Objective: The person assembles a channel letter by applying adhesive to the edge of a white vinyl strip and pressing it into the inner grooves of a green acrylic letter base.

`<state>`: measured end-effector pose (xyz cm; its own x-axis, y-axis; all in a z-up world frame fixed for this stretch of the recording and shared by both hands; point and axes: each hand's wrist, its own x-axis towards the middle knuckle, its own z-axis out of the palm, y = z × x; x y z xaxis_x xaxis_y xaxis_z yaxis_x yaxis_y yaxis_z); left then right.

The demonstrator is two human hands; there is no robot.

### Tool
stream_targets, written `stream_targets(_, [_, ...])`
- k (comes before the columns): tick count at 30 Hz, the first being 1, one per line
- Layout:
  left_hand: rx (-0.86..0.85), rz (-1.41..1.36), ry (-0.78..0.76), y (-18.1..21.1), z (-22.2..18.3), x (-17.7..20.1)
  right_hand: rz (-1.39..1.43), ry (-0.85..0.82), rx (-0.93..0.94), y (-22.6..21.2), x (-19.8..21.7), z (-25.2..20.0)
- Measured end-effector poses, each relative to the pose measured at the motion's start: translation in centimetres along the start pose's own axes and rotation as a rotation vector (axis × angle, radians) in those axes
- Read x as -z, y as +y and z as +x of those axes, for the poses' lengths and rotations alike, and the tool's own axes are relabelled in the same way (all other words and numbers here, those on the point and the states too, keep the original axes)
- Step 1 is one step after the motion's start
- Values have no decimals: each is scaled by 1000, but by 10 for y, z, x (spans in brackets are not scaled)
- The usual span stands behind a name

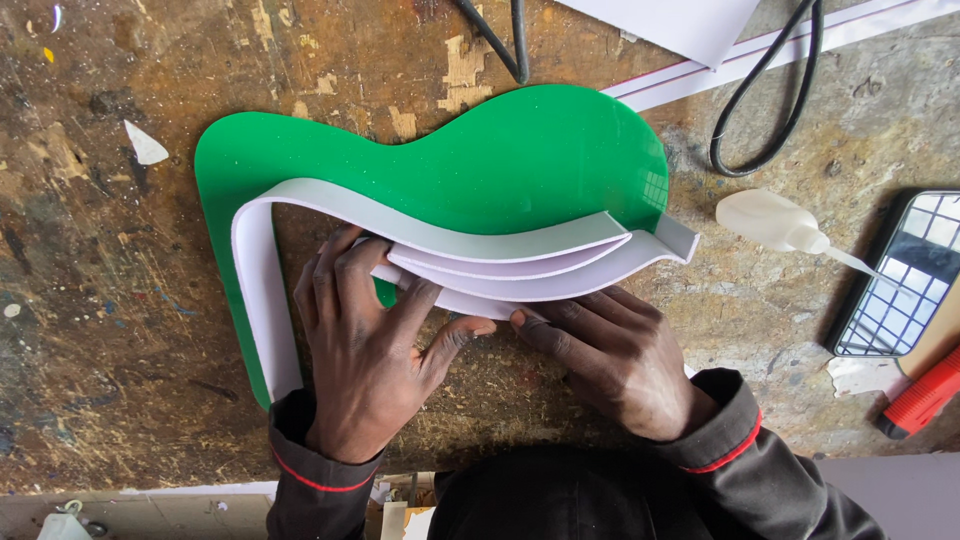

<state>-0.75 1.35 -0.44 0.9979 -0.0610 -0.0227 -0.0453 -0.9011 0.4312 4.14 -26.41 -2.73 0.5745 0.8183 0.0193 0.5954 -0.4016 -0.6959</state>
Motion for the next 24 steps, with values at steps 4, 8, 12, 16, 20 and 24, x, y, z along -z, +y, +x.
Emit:
stream_targets(4, [17,-3,-22,-2,-4,3,-35,-19,-6,-2,-3,-2])
stream_targets(8, [27,-14,-25,-3,-5,2,-20,-39,-7,-1,-2,-1])
stream_targets(12, [0,-61,-20,-4,-2,5,-34,-38,3,-1,-1,0])
stream_targets(16, [-48,-170,-8,-15,-7,9,-27,-28,8,0,-2,-2])
stream_targets(20, [-49,-331,59,-37,-26,-4,-22,-46,11,1,-1,0])
stream_targets(24, [-22,-367,136,-30,-15,4,-36,-49,13,3,-1,-1])
